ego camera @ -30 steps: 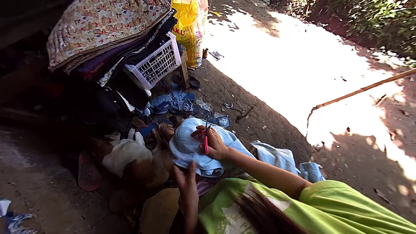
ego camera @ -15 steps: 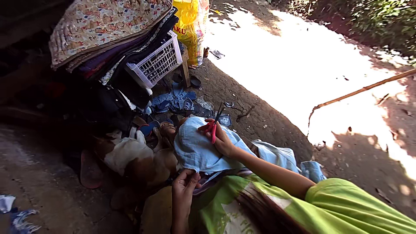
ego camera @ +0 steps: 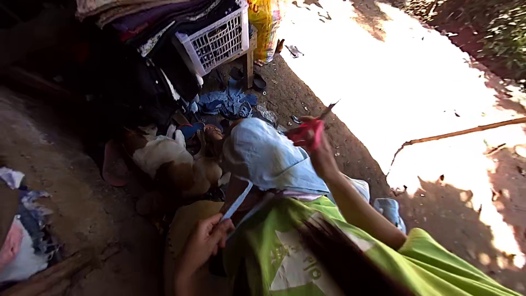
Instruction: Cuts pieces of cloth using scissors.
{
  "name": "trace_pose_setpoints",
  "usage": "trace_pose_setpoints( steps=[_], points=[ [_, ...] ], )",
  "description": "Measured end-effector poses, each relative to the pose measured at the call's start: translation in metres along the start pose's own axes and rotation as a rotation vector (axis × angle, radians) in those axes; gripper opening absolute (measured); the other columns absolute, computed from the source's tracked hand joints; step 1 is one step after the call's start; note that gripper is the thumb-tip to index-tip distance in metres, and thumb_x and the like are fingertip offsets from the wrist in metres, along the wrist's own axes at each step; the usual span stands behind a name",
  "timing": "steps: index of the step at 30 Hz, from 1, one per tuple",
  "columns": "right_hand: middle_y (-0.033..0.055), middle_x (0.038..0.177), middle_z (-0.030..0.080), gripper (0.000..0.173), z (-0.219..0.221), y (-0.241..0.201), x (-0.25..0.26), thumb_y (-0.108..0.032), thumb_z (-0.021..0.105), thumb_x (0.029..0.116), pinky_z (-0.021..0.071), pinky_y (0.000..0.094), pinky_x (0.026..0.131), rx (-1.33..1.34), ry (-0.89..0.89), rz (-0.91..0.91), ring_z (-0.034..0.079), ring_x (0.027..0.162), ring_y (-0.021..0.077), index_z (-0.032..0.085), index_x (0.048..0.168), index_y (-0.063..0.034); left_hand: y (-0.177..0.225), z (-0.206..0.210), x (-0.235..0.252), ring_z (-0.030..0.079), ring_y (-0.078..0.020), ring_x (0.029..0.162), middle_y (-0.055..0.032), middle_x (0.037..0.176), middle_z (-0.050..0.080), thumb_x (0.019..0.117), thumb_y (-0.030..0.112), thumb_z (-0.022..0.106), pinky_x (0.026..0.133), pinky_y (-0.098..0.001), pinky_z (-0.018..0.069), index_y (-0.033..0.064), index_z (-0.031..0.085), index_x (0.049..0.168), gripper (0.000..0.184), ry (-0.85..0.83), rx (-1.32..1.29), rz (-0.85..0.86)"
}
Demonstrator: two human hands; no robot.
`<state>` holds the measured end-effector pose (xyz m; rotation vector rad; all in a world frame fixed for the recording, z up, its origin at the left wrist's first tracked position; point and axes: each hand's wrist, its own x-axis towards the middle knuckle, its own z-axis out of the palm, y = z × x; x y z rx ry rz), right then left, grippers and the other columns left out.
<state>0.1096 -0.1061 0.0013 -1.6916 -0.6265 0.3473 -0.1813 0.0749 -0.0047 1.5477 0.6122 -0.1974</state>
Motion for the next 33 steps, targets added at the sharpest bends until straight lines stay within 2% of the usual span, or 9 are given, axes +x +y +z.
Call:
trace_pose_setpoints(
  steps=[3,6,7,10,14,19,24,30,33],
  points=[
    [0.0103,0.125,0.067,0.056,0.037,0.033,-0.012,-0.032,0.038,0.1064,0.0506,0.0385,0.096,-0.126,-0.209,0.064,0.062,0.112,0.0139,0.030,0.149,0.0033,-0.019,-0.011,-0.010,0.059,0.0005,0.059,0.0045,0.071,0.066,0.1069,0.020,0.047,0.059,-0.0186,0.0527,0.0008,0.072,0.097,0.033,-0.037,0.192,-0.097],
    [0.0096,0.129,0.066,0.059,0.045,0.051,-0.017,-0.034,0.043,0.1030,0.0443,0.0520,0.104,-0.218,-0.174,-0.048,0.059,0.121,0.0215,0.032,0.149,0.0012,-0.040,0.006,0.005,0.065,-0.0335,0.110,-0.0235,0.120,0.067,0.1044,0.024,0.058,0.098,-0.0542,0.0495,-0.0055,0.067,0.122,0.036,-0.023,0.303,-0.158],
    [0.0094,0.130,0.065,0.059,0.046,0.058,-0.019,-0.034,0.043,0.1036,0.0440,0.0525,0.105,-0.232,-0.151,-0.097,0.058,0.122,0.0216,0.031,0.149,0.0013,-0.042,0.016,0.015,0.063,-0.0347,0.120,-0.0247,0.133,0.062,0.1041,0.025,0.058,0.104,-0.0531,0.0487,-0.0040,0.062,0.133,0.041,0.023,0.270,-0.132],
    [0.0108,0.133,0.063,0.060,0.051,0.076,-0.025,-0.035,0.044,0.1052,0.0415,0.0467,0.110,-0.225,-0.061,-0.215,0.056,0.127,0.0192,0.030,0.149,0.0033,-0.027,0.045,0.050,0.066,-0.0161,0.107,-0.0177,0.117,0.068,0.1050,0.021,0.051,0.096,-0.0329,0.0530,-0.0082,0.062,0.124,0.037,0.251,0.010,0.036],
    [0.0068,0.137,0.061,0.057,0.057,0.087,-0.032,-0.040,0.043,0.1057,0.0396,0.0431,0.112,-0.197,-0.014,-0.305,0.054,0.130,0.0173,0.030,0.147,-0.0028,0.002,0.070,0.084,0.061,0.0023,0.082,0.0010,0.085,0.064,0.1052,0.017,0.050,0.082,-0.0205,0.0525,-0.0048,0.064,0.099,0.027,0.315,-0.262,0.065],
    [0.0086,0.133,0.065,0.061,0.057,0.097,-0.037,-0.042,0.048,0.1036,0.0411,0.0452,0.113,-0.171,0.035,-0.293,0.057,0.128,0.0192,0.035,0.147,-0.0012,0.006,0.071,0.092,0.065,0.0023,0.075,0.0064,0.080,0.067,0.0967,0.005,0.057,0.075,-0.0196,0.0562,-0.0001,0.064,0.095,0.008,0.276,-0.351,0.129],
    [0.0110,0.126,0.069,0.062,0.060,0.100,-0.033,-0.044,0.047,0.1036,0.0408,0.0486,0.110,-0.167,0.076,-0.304,0.060,0.125,0.0193,0.040,0.141,0.0051,0.007,0.059,0.086,0.064,0.0039,0.074,0.0086,0.079,0.066,0.0961,0.012,0.060,0.073,-0.0174,0.0551,0.0019,0.065,0.095,0.011,0.291,-0.245,0.198],
    [0.0095,0.124,0.070,0.062,0.062,0.099,-0.024,-0.048,0.045,0.1035,0.0408,0.0487,0.107,-0.204,0.086,-0.318,0.061,0.122,0.0189,0.042,0.140,0.0029,0.013,0.080,0.095,0.069,-0.0020,0.076,0.0041,0.082,0.066,0.0811,-0.007,0.068,0.074,-0.0218,0.0600,0.0020,0.046,0.106,0.034,0.494,-0.468,0.210],
    [0.0110,0.125,0.069,0.063,0.064,0.098,-0.014,-0.046,0.045,0.1035,0.0405,0.0483,0.108,-0.190,0.097,-0.299,0.060,0.123,0.0198,0.041,0.139,0.0057,0.017,0.085,0.104,0.069,0.0002,0.083,0.0084,0.090,0.065,0.0818,-0.010,0.064,0.079,-0.0220,0.0606,0.0079,0.039,0.108,0.040,0.574,-0.550,0.394]
  ],
)
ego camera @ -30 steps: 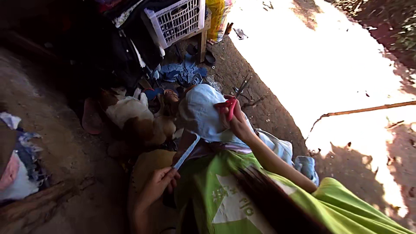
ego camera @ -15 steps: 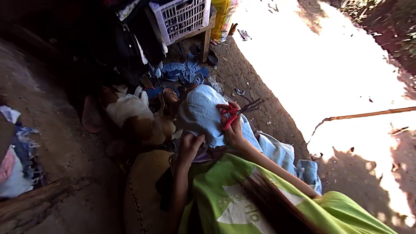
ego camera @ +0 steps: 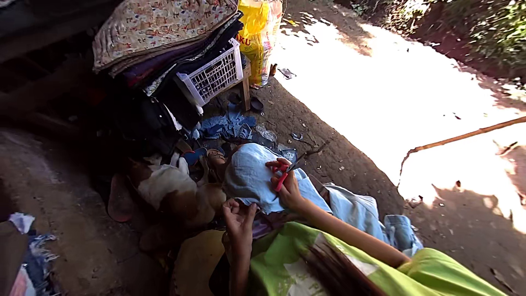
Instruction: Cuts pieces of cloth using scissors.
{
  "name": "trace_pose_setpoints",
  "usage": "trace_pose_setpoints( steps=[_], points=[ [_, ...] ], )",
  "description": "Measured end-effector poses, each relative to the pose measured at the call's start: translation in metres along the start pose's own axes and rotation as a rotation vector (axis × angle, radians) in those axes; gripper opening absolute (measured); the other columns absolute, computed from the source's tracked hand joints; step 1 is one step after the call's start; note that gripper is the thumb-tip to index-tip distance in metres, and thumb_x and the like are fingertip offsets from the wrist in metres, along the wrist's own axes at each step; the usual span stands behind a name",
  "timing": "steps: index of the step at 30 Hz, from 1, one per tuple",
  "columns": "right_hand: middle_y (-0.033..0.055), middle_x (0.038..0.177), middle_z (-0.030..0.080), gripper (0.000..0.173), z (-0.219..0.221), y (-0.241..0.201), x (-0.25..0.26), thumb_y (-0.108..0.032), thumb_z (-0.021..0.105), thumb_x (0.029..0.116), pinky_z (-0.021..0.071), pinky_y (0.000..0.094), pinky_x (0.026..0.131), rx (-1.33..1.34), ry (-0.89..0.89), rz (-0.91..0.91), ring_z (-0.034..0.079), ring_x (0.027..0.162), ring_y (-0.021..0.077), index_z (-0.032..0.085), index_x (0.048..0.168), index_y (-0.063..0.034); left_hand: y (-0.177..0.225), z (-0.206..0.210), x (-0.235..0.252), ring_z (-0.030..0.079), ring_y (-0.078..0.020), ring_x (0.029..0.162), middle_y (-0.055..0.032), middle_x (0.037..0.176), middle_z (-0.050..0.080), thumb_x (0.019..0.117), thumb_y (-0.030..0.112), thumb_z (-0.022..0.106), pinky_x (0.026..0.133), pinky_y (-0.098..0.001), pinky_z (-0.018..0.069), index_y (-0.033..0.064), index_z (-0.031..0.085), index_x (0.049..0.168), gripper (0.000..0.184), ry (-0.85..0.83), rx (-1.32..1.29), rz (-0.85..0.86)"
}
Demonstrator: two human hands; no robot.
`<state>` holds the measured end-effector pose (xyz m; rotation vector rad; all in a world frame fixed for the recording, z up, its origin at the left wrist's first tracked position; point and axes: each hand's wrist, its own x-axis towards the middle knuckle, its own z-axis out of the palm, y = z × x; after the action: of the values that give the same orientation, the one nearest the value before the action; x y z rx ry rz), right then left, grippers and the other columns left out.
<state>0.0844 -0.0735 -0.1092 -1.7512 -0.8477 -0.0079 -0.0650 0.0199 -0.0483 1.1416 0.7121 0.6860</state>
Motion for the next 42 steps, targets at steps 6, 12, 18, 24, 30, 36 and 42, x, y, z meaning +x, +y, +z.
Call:
trace_pose_setpoints(
  steps=[6,12,18,24,30,36,42],
  points=[
    [0.0146,0.125,0.069,0.062,0.019,-0.013,0.041,-0.041,0.047,0.1017,0.0400,0.0570,0.105,-0.055,-0.014,0.126,0.061,0.121,0.0277,0.045,0.139,0.0091,0.009,0.006,0.039,0.064,0.0045,0.089,0.0108,0.098,0.067,0.0912,-0.004,0.057,0.082,-0.0153,0.0550,0.0021,0.063,0.105,0.016,-0.063,0.069,0.264],
    [0.0147,0.123,0.069,0.073,0.022,0.018,0.032,-0.050,0.045,0.1033,0.0431,0.0469,0.110,0.094,0.023,0.069,0.062,0.121,0.0219,0.038,0.142,0.0107,-0.003,0.004,0.044,0.068,-0.0001,0.089,-0.0012,0.113,0.069,0.0876,-0.008,0.061,0.082,-0.0198,0.0582,-0.0118,0.054,0.125,0.038,-0.224,0.055,0.064],
    [0.0156,0.123,0.066,0.071,0.022,0.024,0.039,-0.046,0.044,0.1039,0.0474,0.0374,0.107,0.196,0.039,0.139,0.061,0.119,0.0165,0.032,0.142,0.0124,-0.062,0.016,0.059,0.061,0.0065,0.085,-0.0108,0.107,0.066,0.0898,-0.006,0.060,0.078,-0.0112,0.0512,-0.0197,0.052,0.121,0.035,-0.200,0.194,0.316],
    [0.0116,0.123,0.068,0.071,0.022,0.018,0.028,-0.049,0.046,0.1026,0.0454,0.0452,0.107,0.168,-0.007,0.149,0.061,0.120,0.0199,0.033,0.145,0.0061,-0.060,0.002,0.048,0.063,0.0060,0.092,-0.0055,0.111,0.066,0.0892,-0.009,0.057,0.083,-0.0136,0.0533,-0.0173,0.051,0.120,0.032,-0.209,0.141,0.263],
    [0.0151,0.125,0.067,0.073,0.020,0.015,0.023,-0.049,0.047,0.1024,0.0439,0.0472,0.110,0.174,-0.008,0.133,0.060,0.123,0.0226,0.036,0.142,0.0111,-0.051,-0.008,0.026,0.064,0.0055,0.087,0.0124,0.092,0.067,0.0910,-0.006,0.061,0.080,-0.0142,0.0556,0.0096,0.065,0.096,0.017,-0.082,0.085,0.306],
    [0.0116,0.121,0.069,0.069,0.014,0.022,0.029,-0.047,0.048,0.1030,0.0471,0.0425,0.106,0.203,0.045,0.117,0.062,0.118,0.0179,0.035,0.143,0.0071,-0.030,-0.006,0.022,0.064,0.0032,0.101,0.0062,0.106,0.069,0.0914,-0.001,0.063,0.088,-0.0138,0.0543,0.0076,0.076,0.092,0.016,-0.136,0.134,0.345],
    [0.0141,0.121,0.068,0.067,0.018,0.001,0.041,-0.044,0.045,0.1024,0.0408,0.0562,0.107,0.146,0.182,0.230,0.061,0.120,0.0236,0.037,0.140,0.0105,-0.012,0.013,0.038,0.061,0.0026,0.099,-0.0038,0.120,0.059,0.0932,0.002,0.060,0.086,-0.0132,0.0533,-0.0093,0.065,0.122,0.031,-0.153,0.149,0.328]
  ],
)
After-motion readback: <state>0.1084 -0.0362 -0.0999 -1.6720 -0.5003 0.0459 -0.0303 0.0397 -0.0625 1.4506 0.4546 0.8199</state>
